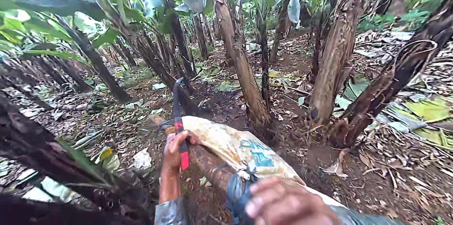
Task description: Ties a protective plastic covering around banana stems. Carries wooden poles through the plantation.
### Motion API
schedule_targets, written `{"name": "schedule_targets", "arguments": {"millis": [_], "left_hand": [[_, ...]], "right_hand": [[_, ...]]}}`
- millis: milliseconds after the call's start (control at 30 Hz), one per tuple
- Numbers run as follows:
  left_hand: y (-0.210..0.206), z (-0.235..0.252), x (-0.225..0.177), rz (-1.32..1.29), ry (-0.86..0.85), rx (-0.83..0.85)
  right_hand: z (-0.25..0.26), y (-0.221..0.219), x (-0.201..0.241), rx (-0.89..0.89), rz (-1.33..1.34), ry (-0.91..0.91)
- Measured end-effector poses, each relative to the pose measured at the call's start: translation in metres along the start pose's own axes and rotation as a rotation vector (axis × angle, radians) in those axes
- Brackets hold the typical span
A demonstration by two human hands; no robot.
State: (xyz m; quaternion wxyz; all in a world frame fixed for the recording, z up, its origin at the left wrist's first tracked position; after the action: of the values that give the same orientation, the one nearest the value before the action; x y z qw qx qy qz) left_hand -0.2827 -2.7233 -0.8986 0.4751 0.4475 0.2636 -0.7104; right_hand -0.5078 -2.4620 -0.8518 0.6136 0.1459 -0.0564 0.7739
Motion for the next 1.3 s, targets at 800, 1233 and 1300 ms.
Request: {"name": "schedule_targets", "arguments": {"millis": [800, 1233, 1300], "left_hand": [[0.294, 0.431, 0.375, -0.056, -0.023, -0.077], [0.361, 0.676, 0.614, -0.028, 0.136, -0.153], [0.372, 0.685, 0.687, 0.154, 0.355, -0.145]], "right_hand": [[0.084, 0.096, -0.659, 0.116, 0.025, -0.05], [0.106, 0.273, -0.938, -0.016, -0.284, -0.092], [0.108, 0.324, -0.985, -0.056, -0.339, -0.079]]}}
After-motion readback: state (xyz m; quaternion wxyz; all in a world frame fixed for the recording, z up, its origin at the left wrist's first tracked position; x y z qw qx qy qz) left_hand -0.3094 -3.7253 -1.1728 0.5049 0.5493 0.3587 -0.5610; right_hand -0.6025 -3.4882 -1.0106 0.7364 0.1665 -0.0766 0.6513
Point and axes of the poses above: each hand's wrist, its own z-axis towards the middle knuckle, its own y-axis out of the back of the hand, x = y × z, the point moved 1 cm from there along z, towards the middle knuckle, and after that the axes turned 9 degrees about z, right-handed, at the moved point
